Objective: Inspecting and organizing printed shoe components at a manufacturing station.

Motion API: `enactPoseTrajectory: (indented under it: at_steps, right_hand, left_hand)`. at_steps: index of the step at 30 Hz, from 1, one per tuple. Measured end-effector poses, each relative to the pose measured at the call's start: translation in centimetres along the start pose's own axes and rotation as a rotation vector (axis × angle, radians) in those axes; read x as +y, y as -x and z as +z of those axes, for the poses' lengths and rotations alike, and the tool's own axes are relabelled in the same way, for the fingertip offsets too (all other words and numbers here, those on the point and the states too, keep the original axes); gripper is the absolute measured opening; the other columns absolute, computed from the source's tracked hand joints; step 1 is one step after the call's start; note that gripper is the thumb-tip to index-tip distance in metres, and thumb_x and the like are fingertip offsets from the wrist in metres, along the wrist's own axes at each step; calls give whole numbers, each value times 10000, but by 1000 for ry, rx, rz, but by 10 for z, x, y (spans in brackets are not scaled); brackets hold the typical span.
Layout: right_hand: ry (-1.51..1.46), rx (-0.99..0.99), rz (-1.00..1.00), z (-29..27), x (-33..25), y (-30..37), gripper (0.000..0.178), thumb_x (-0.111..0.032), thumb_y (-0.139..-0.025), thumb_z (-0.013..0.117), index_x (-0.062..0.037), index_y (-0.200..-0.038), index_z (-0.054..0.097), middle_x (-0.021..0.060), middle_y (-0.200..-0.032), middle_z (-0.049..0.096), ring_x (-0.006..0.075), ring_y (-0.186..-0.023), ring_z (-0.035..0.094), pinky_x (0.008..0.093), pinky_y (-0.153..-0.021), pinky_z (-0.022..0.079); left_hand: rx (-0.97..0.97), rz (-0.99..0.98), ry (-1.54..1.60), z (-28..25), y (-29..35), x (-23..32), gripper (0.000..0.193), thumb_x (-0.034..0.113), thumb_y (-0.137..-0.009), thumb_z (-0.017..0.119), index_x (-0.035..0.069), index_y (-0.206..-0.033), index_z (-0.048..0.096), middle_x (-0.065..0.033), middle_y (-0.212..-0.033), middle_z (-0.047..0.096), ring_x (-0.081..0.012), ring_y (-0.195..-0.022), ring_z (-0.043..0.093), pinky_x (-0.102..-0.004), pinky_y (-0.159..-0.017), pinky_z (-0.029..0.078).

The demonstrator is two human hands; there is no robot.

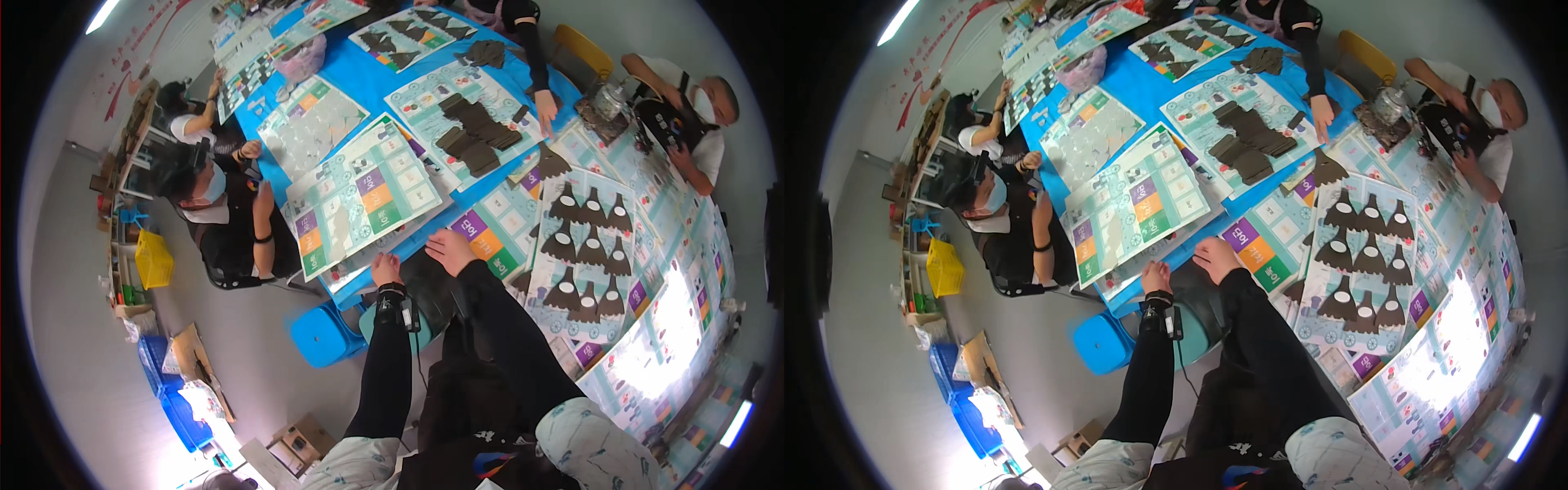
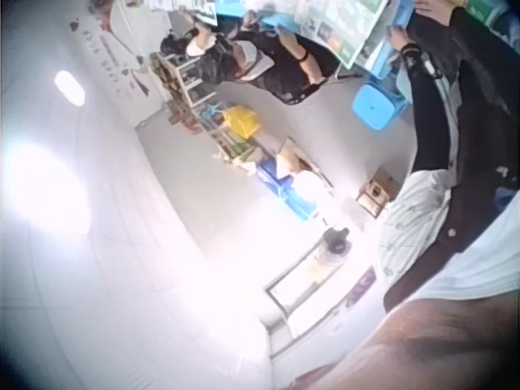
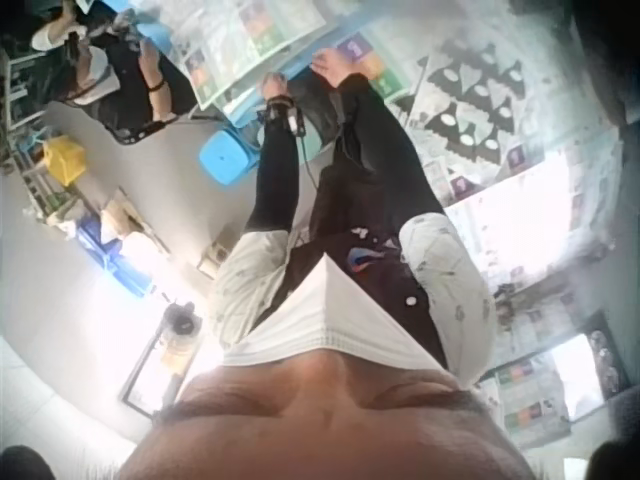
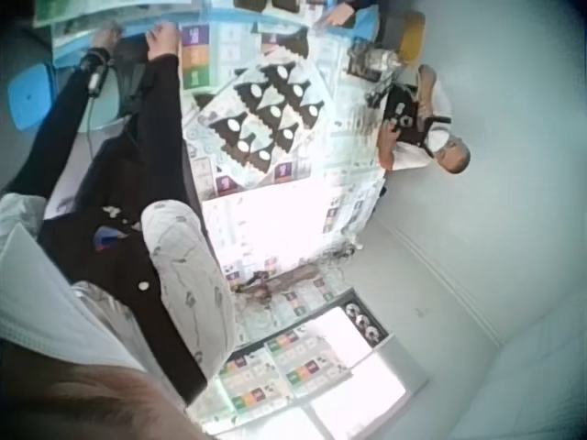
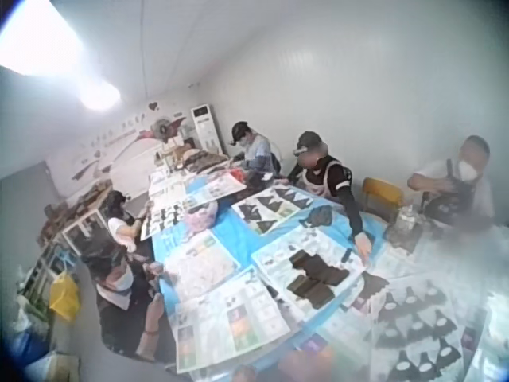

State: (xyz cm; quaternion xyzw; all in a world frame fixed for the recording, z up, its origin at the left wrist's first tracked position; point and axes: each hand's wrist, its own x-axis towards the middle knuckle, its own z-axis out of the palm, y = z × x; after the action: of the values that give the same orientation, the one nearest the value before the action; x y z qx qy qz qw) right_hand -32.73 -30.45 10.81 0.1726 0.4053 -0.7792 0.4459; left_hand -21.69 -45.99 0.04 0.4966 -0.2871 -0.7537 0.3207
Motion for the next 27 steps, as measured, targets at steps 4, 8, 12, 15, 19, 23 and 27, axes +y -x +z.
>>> enactPoseTrajectory:
  at_steps: [4,8,12,15,19,23,27]
  right_hand:
    - [-44,-1,31,25,-6,-49,254,-197,-901,547,8,-1052,557,126,-969,610,233,-905,618,338,-764,522]
    - [266,1,-139,64,-35,-67,244,-184,-931,511,-10,-1082,590,100,-917,675,179,-771,675,267,-622,530]
    - [321,57,-171,126,-78,-57,262,-69,-878,495,121,-1041,572,183,-869,677,220,-687,694,257,-515,533]
    - [302,-49,-92,155,-95,-54,296,-66,-877,499,115,-1105,549,196,-917,675,228,-705,699,252,-539,550]
    - [314,-129,-46,170,-109,-47,313,-82,-889,501,104,-1137,545,200,-942,677,224,-740,697,242,-566,547]
    - [319,-141,-17,165,-111,-48,311,-99,-907,497,104,-1135,553,195,-959,677,220,-776,693,235,-598,541]
    - [284,-135,1,158,-112,-46,327,-108,-915,500,107,-1158,532,205,-968,670,233,-784,692,241,-605,547]
  left_hand:
    - [47,55,-76,9,-4,-6,234,31,-852,560,-62,-1060,507,-128,-911,578,-211,-783,590,-324,-731,538]
    - [76,73,-113,39,-12,5,300,222,-849,623,-67,-930,631,-89,-741,594,-204,-653,577,-316,-616,484]
    - [386,-56,-533,84,-27,31,619,524,-823,622,-88,-737,657,-171,-731,660,-236,-675,636,-386,-622,472]
    - [391,-147,-521,105,-32,55,659,570,-816,617,-87,-799,659,-150,-729,673,-242,-656,659,-355,-590,494]
    - [148,-415,-391,114,-42,64,626,597,-820,593,-26,-816,645,-119,-663,641,-232,-543,615,-324,-532,502]
    - [18,-545,-374,118,-47,71,482,509,-855,619,27,-851,620,-82,-667,613,-197,-526,577,-305,-466,468]
    - [99,-463,-235,130,-46,63,446,473,-862,631,28,-870,616,-75,-688,614,-186,-544,580,-297,-455,457]
